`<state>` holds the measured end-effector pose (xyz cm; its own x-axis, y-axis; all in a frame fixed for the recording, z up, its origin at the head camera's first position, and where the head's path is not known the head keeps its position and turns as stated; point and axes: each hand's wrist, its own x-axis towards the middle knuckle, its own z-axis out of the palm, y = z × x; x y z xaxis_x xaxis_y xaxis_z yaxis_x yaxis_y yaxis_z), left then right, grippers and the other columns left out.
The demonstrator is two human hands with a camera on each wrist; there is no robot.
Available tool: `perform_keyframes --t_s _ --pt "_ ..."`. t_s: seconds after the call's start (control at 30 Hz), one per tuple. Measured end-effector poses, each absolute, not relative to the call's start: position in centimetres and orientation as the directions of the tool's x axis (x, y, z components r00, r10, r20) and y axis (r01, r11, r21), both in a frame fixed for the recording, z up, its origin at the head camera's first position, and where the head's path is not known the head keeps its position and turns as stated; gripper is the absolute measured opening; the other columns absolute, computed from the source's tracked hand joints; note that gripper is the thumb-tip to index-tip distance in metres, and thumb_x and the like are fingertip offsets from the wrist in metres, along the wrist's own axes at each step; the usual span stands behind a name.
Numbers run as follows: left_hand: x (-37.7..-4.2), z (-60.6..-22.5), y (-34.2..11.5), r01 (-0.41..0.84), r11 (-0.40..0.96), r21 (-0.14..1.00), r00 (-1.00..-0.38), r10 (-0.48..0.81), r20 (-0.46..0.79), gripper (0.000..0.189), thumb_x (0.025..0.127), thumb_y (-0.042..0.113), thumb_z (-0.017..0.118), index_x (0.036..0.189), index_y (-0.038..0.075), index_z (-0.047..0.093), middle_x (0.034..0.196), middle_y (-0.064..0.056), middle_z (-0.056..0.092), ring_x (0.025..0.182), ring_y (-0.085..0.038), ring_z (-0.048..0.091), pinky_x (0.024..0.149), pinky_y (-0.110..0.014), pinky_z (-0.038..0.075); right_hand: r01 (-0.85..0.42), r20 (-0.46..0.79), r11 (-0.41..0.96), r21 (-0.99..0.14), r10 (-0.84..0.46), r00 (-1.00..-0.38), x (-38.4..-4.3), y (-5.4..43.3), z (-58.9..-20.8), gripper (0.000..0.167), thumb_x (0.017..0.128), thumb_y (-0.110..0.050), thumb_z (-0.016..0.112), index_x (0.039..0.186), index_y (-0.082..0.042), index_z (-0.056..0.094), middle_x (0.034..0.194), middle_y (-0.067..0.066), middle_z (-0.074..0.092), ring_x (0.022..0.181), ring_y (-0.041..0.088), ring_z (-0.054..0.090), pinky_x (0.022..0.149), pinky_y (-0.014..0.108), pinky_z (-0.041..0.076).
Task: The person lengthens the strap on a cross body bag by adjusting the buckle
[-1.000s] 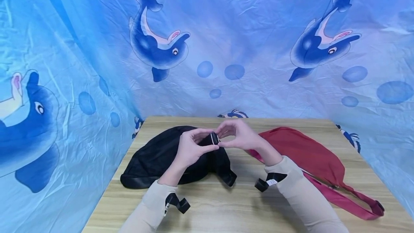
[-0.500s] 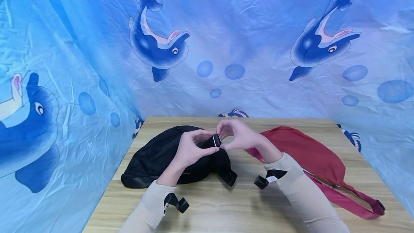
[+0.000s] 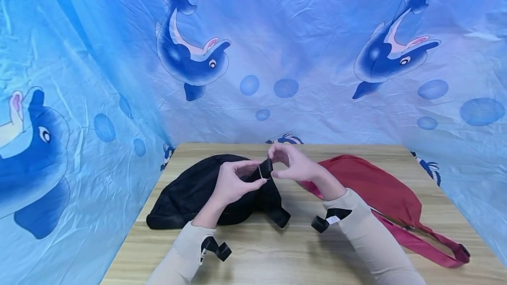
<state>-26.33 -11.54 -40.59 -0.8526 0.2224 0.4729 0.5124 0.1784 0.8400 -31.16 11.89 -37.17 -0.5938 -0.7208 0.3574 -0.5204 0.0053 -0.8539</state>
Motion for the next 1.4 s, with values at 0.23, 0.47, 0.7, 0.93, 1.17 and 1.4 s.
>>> perform_keyframes --t_s 0.23,0.47,0.7,0.93,1.17,1.4 --pt "-26.5 -40.7 -11.7 0.494 0.157 0.855 -0.865 0.191 0.464 0.039 0.08 0.005 0.093 0.118 0.004 0.081 0.109 -0.015 0.082 0.101 -0.022 0.081 0.091 -0.032 0.066 -0.625 0.465 0.072 -0.777 -0.603 -0.648 -30.6 11.2 -37.2 0.046 0.088 0.0 0.085 0.131 0.0 0.067 0.124 0.018 0.071 0.112 0.019 0.073 0.106 0.035 0.059" --pt "-26.9 -40.5 -12.0 0.445 0.156 0.882 -0.885 0.225 0.407 0.04 0.087 0.009 0.089 0.125 0.004 0.078 0.116 -0.015 0.081 0.109 -0.023 0.079 0.096 -0.029 0.063 -0.621 0.532 0.049 -0.782 -0.466 -0.707 -30.2 10.8 -37.1 0.047 0.091 0.004 0.081 0.135 -0.001 0.066 0.125 0.02 0.073 0.112 0.023 0.074 0.104 0.03 0.059" --pt "-27.1 -40.1 -12.0 0.461 0.158 0.873 -0.871 0.267 0.412 0.042 0.09 0.006 0.085 0.13 0.002 0.075 0.121 -0.017 0.079 0.116 -0.03 0.077 0.101 -0.032 0.062 -0.61 0.517 0.063 -0.79 -0.467 -0.717 -30.3 10.3 -37.0 0.045 0.089 0.0 0.084 0.131 -0.004 0.069 0.124 0.018 0.074 0.112 0.02 0.074 0.102 0.028 0.059" --pt "-27.1 -40.2 -11.9 0.456 0.165 0.875 -0.875 0.265 0.406 0.042 0.09 0.006 0.085 0.13 0.003 0.075 0.121 -0.016 0.079 0.115 -0.026 0.077 0.101 -0.029 0.061 -0.611 0.546 0.038 -0.79 -0.411 -0.731 -30.2 10.0 -37.0 0.037 0.089 0.002 0.083 0.124 0.0 0.072 0.12 0.022 0.075 0.11 0.023 0.076 0.101 0.031 0.061" --pt "-27.1 -40.4 -12.0 0.45 0.15 0.88 -0.876 0.268 0.402 0.04 0.092 0.007 0.083 0.131 0.003 0.074 0.122 -0.017 0.079 0.116 -0.028 0.076 0.103 -0.033 0.061 -0.594 0.519 0.073 -0.801 -0.41 -0.75 -30.4 9.6 -37.5 0.041 0.087 0.0 0.086 0.126 -0.005 0.072 0.12 0.019 0.074 0.104 0.019 0.073 0.091 0.023 0.058" --pt "-27.1 -40.7 -12.1 0.42 0.168 0.892 -0.892 0.258 0.372 0.042 0.091 0.008 0.084 0.131 0.002 0.074 0.122 -0.016 0.079 0.116 -0.028 0.076 0.102 -0.03 0.06 -0.585 0.545 0.017 -0.811 -0.343 -0.765 -30.2 9.4 -37.6 0.039 0.088 0.003 0.084 0.125 0.003 0.071 0.12 0.026 0.074 0.108 0.017 0.075 0.098 0.023 0.059"
